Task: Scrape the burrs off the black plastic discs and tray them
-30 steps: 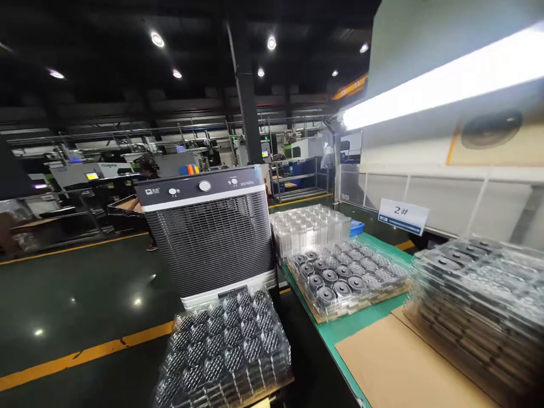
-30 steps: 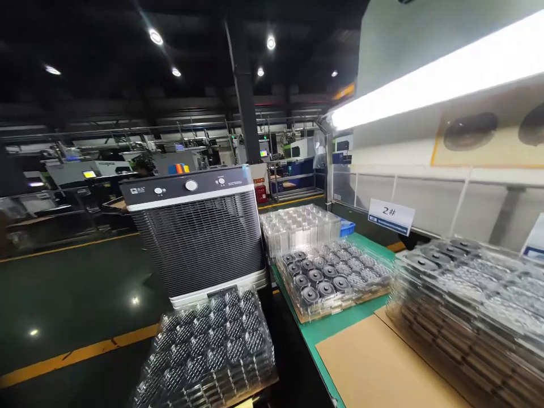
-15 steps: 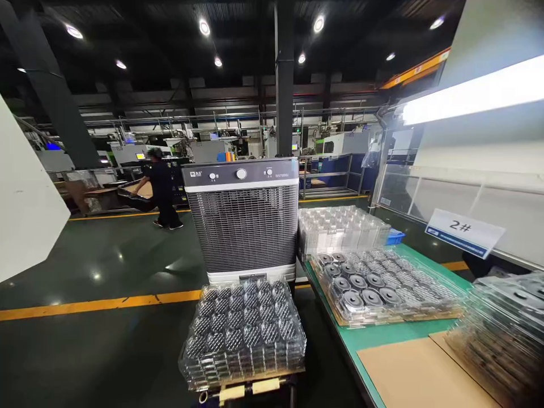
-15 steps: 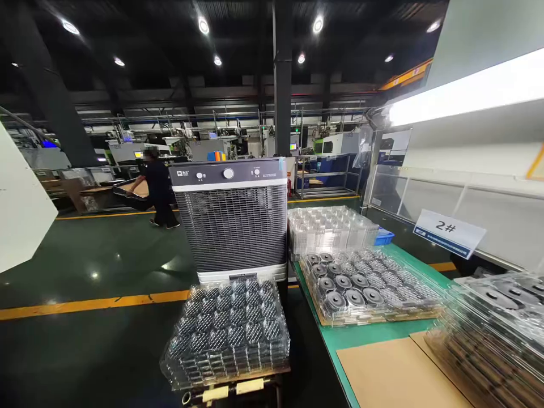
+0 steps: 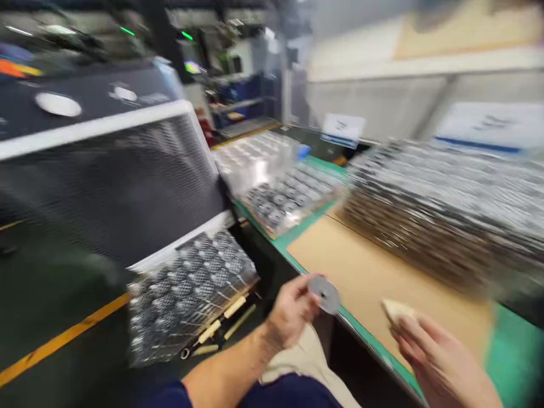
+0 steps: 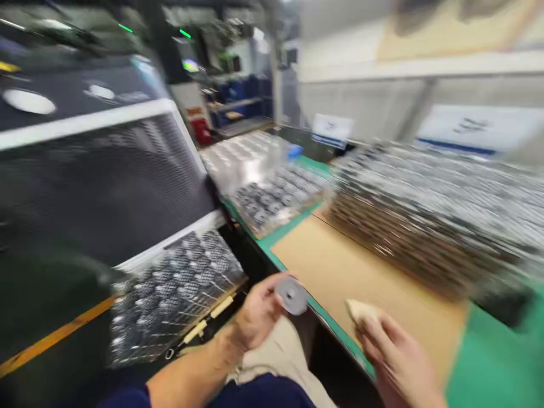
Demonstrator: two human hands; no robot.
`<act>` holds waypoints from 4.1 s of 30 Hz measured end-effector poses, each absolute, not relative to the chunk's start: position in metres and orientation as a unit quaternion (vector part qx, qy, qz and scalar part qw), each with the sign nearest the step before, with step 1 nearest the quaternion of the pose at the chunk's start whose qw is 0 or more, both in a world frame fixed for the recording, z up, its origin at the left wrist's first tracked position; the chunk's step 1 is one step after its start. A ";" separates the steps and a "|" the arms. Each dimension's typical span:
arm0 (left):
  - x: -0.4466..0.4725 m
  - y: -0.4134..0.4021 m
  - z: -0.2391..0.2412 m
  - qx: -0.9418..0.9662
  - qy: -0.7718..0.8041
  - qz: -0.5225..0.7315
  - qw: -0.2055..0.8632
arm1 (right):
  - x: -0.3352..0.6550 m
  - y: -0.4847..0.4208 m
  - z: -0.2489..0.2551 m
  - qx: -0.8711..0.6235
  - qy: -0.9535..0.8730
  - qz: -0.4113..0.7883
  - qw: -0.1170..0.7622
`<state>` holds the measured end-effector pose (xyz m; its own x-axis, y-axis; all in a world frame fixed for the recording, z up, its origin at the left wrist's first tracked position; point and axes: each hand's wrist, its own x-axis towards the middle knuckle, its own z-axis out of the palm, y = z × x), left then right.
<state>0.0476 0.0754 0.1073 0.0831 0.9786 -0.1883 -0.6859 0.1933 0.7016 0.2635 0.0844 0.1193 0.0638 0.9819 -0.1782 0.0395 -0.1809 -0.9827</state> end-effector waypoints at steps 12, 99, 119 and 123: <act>0.043 0.075 0.111 0.309 0.315 0.516 0.734 | 0.234 0.057 0.149 -0.494 -0.746 0.216 0.391; 0.073 0.087 0.104 0.288 0.375 0.549 0.689 | 0.241 0.058 0.150 -0.516 -0.776 0.201 0.301; 0.071 0.082 0.110 0.287 0.340 0.548 0.708 | 0.243 0.059 0.149 -0.524 -0.765 0.190 0.323; 0.066 0.085 0.109 0.244 0.342 0.496 0.759 | 0.250 0.060 0.148 -0.498 -0.807 0.146 0.281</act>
